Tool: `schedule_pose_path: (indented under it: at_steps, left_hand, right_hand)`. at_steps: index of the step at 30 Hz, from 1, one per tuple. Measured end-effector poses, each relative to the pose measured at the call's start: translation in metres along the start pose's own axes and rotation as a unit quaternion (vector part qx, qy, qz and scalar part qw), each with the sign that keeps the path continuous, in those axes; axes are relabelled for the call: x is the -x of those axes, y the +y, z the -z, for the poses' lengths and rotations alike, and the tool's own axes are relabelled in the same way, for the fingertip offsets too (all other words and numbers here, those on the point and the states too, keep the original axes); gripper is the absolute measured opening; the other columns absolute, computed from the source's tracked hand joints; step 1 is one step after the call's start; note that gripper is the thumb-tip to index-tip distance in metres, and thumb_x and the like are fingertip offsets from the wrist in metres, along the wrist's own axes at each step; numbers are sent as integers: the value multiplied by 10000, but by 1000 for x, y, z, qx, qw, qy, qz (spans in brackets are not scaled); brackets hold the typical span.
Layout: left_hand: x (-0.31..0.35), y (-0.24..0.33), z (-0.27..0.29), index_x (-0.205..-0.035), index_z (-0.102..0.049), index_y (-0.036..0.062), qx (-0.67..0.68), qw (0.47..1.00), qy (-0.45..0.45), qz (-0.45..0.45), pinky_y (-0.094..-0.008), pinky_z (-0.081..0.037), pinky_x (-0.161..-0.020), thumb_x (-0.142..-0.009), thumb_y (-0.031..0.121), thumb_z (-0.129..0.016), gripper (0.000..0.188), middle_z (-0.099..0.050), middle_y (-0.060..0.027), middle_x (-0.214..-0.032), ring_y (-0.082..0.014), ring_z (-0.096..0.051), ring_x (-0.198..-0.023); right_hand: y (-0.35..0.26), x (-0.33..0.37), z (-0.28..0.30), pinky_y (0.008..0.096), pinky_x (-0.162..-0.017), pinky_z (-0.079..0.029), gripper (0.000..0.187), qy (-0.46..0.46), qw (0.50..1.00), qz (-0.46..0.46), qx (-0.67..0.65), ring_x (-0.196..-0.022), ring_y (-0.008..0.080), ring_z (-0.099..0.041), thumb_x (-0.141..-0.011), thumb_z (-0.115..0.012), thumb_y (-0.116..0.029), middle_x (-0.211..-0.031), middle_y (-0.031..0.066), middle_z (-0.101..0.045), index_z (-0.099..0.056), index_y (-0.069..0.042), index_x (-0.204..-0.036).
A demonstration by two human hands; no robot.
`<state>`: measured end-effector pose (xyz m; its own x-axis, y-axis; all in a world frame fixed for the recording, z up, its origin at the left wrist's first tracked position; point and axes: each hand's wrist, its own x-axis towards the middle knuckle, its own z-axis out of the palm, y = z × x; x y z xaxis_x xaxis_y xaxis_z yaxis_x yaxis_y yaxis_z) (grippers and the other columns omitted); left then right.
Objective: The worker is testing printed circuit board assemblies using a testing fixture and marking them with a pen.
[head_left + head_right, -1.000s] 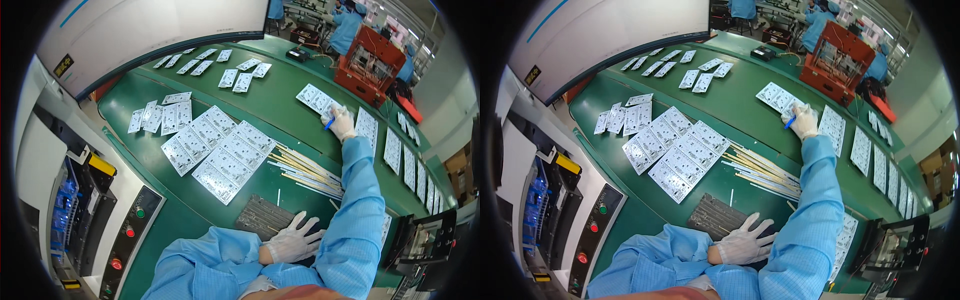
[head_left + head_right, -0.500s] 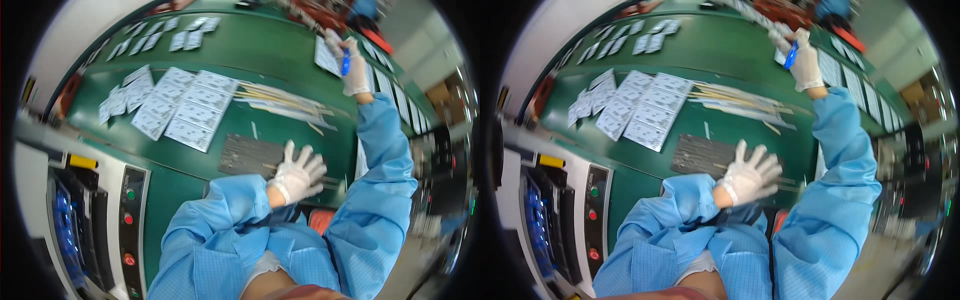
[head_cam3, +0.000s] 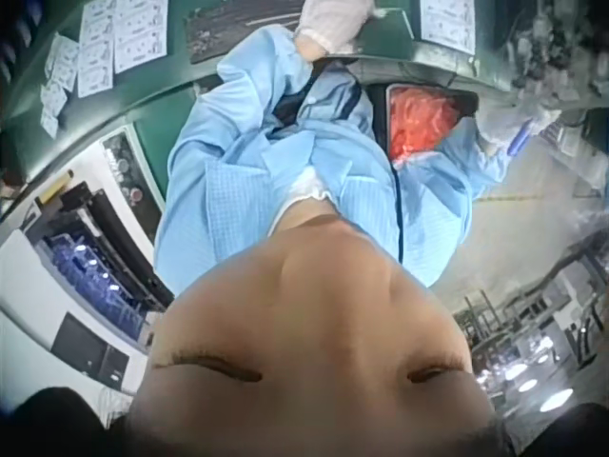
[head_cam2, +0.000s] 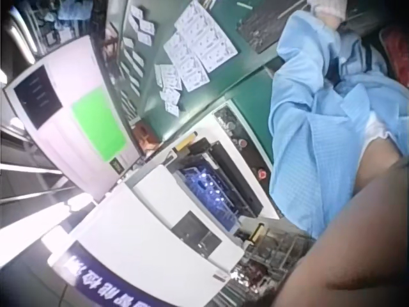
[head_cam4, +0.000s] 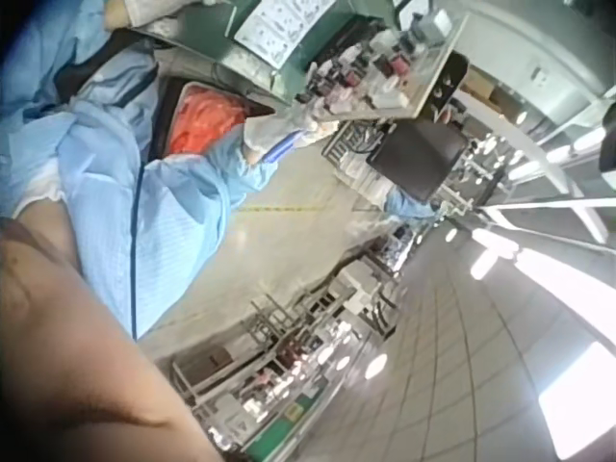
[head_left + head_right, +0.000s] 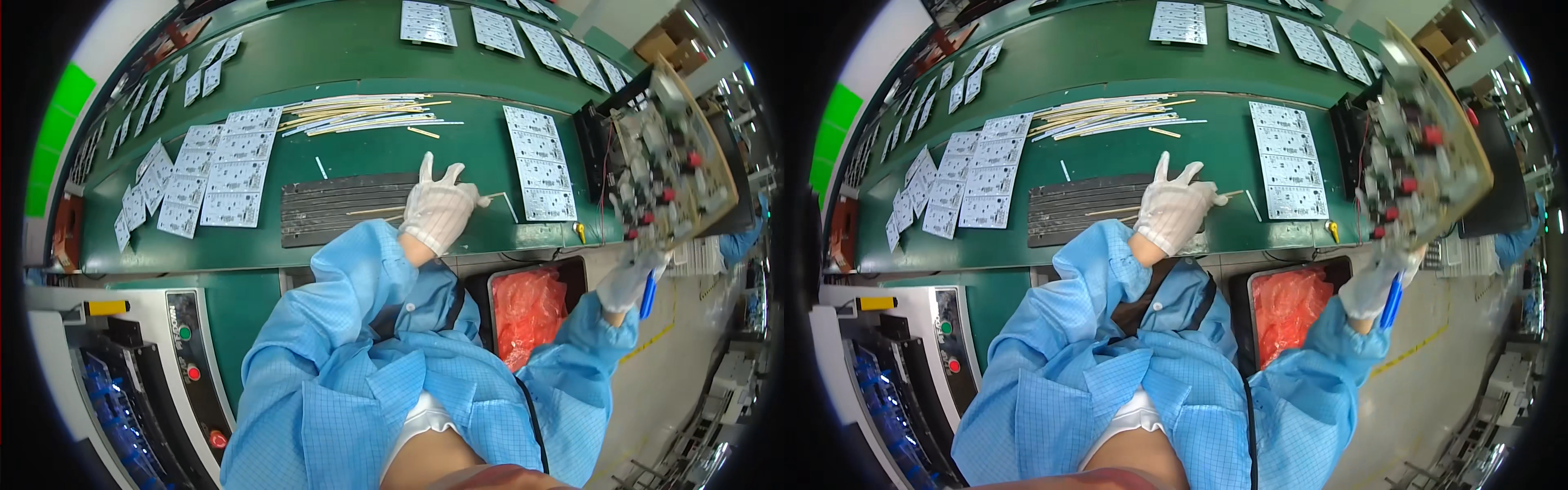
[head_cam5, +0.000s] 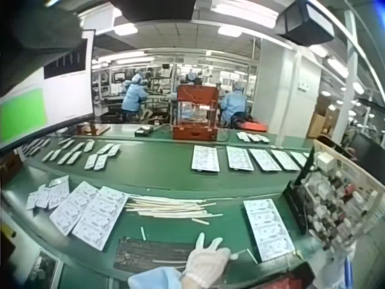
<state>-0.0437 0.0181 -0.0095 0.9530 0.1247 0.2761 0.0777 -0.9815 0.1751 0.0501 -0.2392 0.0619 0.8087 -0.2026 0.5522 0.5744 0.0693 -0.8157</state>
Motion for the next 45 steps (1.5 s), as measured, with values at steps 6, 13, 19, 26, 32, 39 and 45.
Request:
schedule_pose_path:
  at_steps: [6, 13, 19, 26, 32, 39, 45]
  left_hand:
    - [-10, -62, 23, -854, -676, 183, -87, 977, 188, 41, -355, -462, -618, -878, 341, -591, 181, -612, -22, -737, -188, -612, -678]
    - [-8, -124, 38, -1339, -516, 245, -70, 993, 72, 60, -509, -248, -1124, -889, 457, -566, 501, -397, -46, -1467, -285, -342, -1361]
    - [113, -102, 102, -1241, -604, 131, 216, 894, 378, 105, -372, -503, -941, -823, -42, -587, 453, -464, -199, -1372, -326, -509, -1226]
    - [361, 0, 95, -1391, -399, -1, 158, 814, 343, 441, -437, -282, -1121, -982, 159, -295, 452, -393, -236, -1428, -362, -278, -1401]
    - [498, 71, 123, -1457, -252, 9, -266, 628, 273, 678, -497, -321, -1070, -692, -100, -424, 792, -160, -280, -1517, -482, -163, -1392]
    - [687, 54, 248, -1293, -544, 98, -322, 633, 188, 678, -446, -374, -1049, -929, 358, -546, 447, -521, -194, -1328, -384, -470, -1241]
    - [731, -11, 292, -1461, -301, 185, -322, 620, 39, 715, -472, -359, -1058, -903, 435, -567, 667, -387, -233, -1420, -464, -394, -1275]
  right_hand:
    - [27, 37, 30, 252, -688, -442, 633, 63, 997, 30, 31, -832, 147, -522, -936, -438, -530, -1090, 105, -565, -485, 18, -1249]
    - [38, 80, -15, 319, -801, -478, 806, 35, 998, -41, 11, -952, 199, -543, -904, -372, -692, -1174, 121, -545, -450, 5, -1301]
    - [41, 118, -67, 328, -807, -477, 807, -72, 992, -69, -72, -957, 201, -542, -902, -376, -693, -1176, 119, -544, -449, 4, -1301]
    - [25, 190, -117, 338, -815, -475, 807, -269, 933, -124, -204, -963, 204, -541, -899, -381, -694, -1178, 118, -543, -448, 2, -1301]
    - [-14, 250, -119, 346, -821, -473, 807, -398, 863, -162, -265, -968, 207, -540, -898, -385, -695, -1180, 116, -542, -448, 1, -1302]
    - [-37, 321, -130, 362, -831, -466, 811, -506, 803, -104, -297, -981, 214, -541, -893, -392, -699, -1178, 111, -546, -449, 0, -1298]
    - [-57, 345, -164, 359, -845, -441, 626, -523, 797, 202, -225, -1063, 246, -552, -977, -370, -478, -1246, 146, -537, -404, 43, -1322]
